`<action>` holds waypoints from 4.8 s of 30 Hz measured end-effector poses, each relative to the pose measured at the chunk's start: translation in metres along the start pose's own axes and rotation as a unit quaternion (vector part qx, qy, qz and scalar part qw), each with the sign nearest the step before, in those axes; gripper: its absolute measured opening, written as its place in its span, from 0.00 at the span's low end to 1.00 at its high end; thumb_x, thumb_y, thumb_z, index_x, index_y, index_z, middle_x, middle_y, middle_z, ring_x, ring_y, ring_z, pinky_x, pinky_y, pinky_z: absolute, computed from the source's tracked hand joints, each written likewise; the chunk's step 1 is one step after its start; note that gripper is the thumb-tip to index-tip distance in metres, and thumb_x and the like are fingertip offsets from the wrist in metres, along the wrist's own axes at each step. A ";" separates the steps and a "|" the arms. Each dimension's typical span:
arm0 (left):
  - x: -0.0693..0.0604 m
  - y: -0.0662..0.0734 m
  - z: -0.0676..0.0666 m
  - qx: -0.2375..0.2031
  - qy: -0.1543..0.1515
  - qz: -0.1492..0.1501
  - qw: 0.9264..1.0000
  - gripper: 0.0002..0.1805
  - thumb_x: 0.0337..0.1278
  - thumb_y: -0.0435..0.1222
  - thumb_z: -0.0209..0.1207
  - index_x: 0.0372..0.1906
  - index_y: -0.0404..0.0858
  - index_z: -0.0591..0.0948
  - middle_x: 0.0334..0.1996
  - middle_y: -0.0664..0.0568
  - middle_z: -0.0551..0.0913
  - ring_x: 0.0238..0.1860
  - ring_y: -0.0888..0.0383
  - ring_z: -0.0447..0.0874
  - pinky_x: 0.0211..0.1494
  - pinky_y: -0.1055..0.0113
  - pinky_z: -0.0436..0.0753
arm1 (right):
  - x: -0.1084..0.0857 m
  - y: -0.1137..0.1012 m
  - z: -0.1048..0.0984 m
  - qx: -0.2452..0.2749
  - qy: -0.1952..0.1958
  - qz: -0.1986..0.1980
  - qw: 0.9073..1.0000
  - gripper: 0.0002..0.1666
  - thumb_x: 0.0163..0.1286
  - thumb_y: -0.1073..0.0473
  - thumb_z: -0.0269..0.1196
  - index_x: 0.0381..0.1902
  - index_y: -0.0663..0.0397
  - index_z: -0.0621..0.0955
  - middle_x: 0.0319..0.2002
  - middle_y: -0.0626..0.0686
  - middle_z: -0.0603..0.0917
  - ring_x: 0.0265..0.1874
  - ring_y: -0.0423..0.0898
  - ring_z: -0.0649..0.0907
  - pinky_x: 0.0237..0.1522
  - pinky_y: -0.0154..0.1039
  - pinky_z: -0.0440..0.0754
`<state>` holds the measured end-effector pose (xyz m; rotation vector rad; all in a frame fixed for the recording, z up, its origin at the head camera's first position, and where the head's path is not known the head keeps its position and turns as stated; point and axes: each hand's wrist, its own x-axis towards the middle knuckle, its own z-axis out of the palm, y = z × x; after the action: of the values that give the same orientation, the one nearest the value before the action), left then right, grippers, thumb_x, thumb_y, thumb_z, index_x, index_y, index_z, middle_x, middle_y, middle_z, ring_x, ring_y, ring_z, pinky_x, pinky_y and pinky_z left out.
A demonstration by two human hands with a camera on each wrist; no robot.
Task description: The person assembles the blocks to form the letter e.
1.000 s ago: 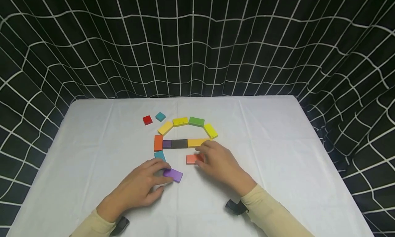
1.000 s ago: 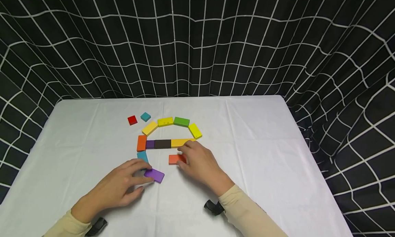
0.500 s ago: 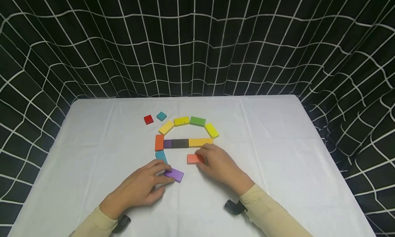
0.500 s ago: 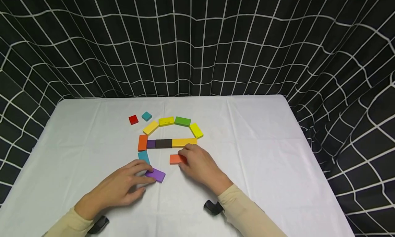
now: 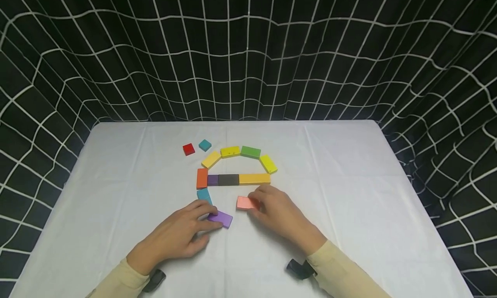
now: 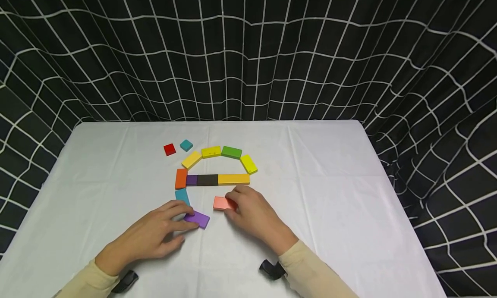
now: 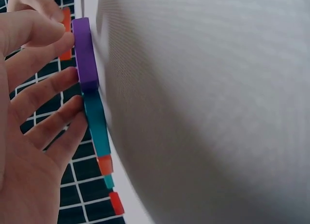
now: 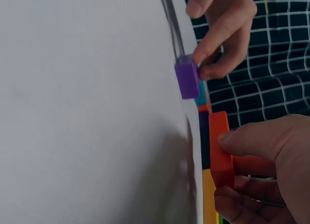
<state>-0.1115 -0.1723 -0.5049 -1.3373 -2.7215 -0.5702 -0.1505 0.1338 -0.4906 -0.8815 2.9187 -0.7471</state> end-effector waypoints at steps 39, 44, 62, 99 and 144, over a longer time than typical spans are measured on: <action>0.004 0.004 -0.001 0.005 -0.043 -0.045 0.998 0.21 0.66 0.42 0.66 0.63 0.53 0.91 0.62 0.56 0.82 0.64 0.57 0.73 0.69 0.58 0.79 | -0.020 -0.011 0.015 -0.010 -0.019 -0.080 0.997 0.13 0.64 0.61 0.78 0.45 0.52 0.89 0.35 0.44 0.80 0.34 0.41 0.76 0.38 0.37 0.80; 0.004 0.004 0.000 0.007 -0.044 -0.047 0.998 0.22 0.66 0.42 0.66 0.64 0.53 0.90 0.63 0.56 0.82 0.65 0.57 0.73 0.69 0.58 0.79 | -0.020 -0.011 0.014 -0.015 -0.018 -0.089 0.996 0.12 0.64 0.61 0.78 0.44 0.52 0.88 0.35 0.44 0.79 0.34 0.41 0.76 0.38 0.37 0.79; 0.005 0.006 0.000 0.005 -0.030 -0.042 0.999 0.22 0.63 0.43 0.67 0.62 0.52 0.90 0.62 0.54 0.82 0.64 0.55 0.74 0.69 0.55 0.78 | -0.018 -0.009 0.010 -0.005 -0.020 -0.085 0.996 0.14 0.65 0.57 0.78 0.47 0.53 0.88 0.36 0.45 0.80 0.34 0.41 0.76 0.38 0.38 0.80; 0.022 0.039 0.015 0.027 -0.059 -0.019 0.998 0.36 0.62 0.51 0.68 0.74 0.47 0.81 0.67 0.53 0.79 0.68 0.52 0.72 0.75 0.54 0.72 | 0.217 -0.011 -0.023 0.060 -0.058 0.082 0.993 0.25 0.77 0.48 0.70 0.62 0.60 0.86 0.54 0.55 0.88 0.52 0.50 0.83 0.57 0.44 0.84; 0.024 0.041 0.020 0.040 -0.054 -0.023 0.998 0.37 0.60 0.51 0.68 0.75 0.47 0.79 0.68 0.53 0.77 0.69 0.50 0.71 0.78 0.52 0.67 | 0.226 -0.012 0.017 0.064 -0.058 0.112 0.990 0.20 0.74 0.55 0.71 0.58 0.60 0.89 0.49 0.52 0.89 0.43 0.48 0.83 0.45 0.36 0.85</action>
<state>-0.0922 -0.1239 -0.5063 -1.3279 -2.8327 -0.3996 -0.3320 -0.0005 -0.4709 -0.5555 2.7681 -0.8248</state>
